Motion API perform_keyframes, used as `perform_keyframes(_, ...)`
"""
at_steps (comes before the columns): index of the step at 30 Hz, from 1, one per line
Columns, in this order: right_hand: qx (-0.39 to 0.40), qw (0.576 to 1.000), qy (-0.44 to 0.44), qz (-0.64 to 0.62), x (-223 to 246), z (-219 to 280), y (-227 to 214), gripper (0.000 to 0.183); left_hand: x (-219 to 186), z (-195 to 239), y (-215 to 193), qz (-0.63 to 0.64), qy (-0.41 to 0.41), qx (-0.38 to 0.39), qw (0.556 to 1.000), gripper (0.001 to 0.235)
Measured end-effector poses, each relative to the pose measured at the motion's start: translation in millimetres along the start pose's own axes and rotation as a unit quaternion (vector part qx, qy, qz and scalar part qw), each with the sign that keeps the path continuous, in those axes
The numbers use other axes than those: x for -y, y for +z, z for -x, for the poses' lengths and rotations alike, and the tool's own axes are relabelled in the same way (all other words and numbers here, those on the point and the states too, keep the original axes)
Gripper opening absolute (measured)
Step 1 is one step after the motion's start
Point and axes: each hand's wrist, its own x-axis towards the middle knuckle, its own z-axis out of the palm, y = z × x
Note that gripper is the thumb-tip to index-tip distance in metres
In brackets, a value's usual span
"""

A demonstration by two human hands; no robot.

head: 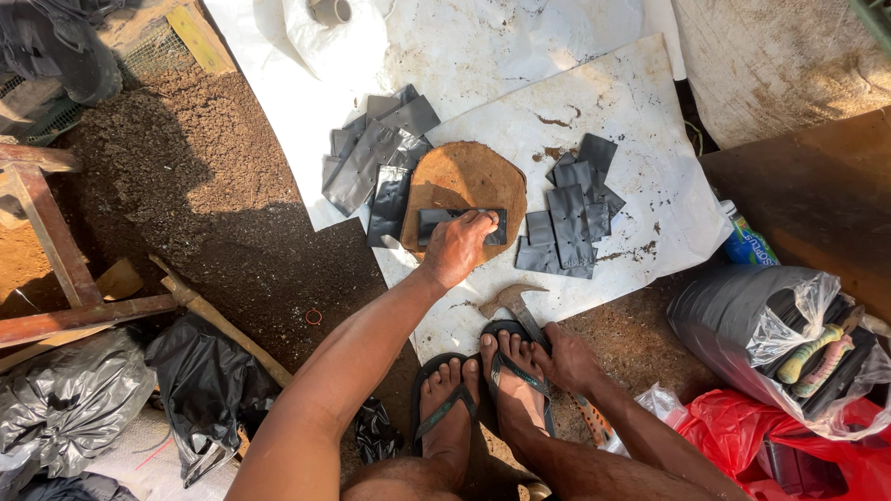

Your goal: The person sits on the ground and assembles small black rubber pieces by stacking them, then uses a hammer to drive nails into the stacked pieces on a wooden block. The person then places the assembled pieces into a clear plastic bag.

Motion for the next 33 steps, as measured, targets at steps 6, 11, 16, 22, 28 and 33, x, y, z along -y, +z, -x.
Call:
perform_keyframes(6, 0.072, 0.958, 0.097, -0.261, 30, 26, -32, 0.017, 0, 4, -3, -0.003, 0.024, 0.000, 1.000, 0.019)
perform_keyframes(11, -0.056, 0.985, -0.065, -0.149, 25, 22, -47, 0.015, 5, 4, 1, -0.017, 0.012, 0.009, 1.000, 0.023)
perform_keyframes(16, -0.235, 0.942, -0.234, -0.047, 42, 10, -91, 0.017, 9, 5, 2, -0.051, 0.025, 0.027, 0.998, 0.022)
perform_keyframes(22, -0.298, 0.925, -0.224, 0.076, 98, 43, -145, 0.022, 10, 6, 2, -0.104, 0.087, 0.033, 0.990, 0.028)
perform_keyframes(28, -0.268, 0.940, -0.206, 0.043, 108, 49, -142, 0.024, 15, 8, 4, -0.093, 0.044, 0.035, 0.994, 0.029)
perform_keyframes(33, -0.166, 0.974, -0.080, 0.132, 112, 33, -136, 0.026, 11, 7, 2, -0.069, 0.035, 0.019, 0.997, 0.023)
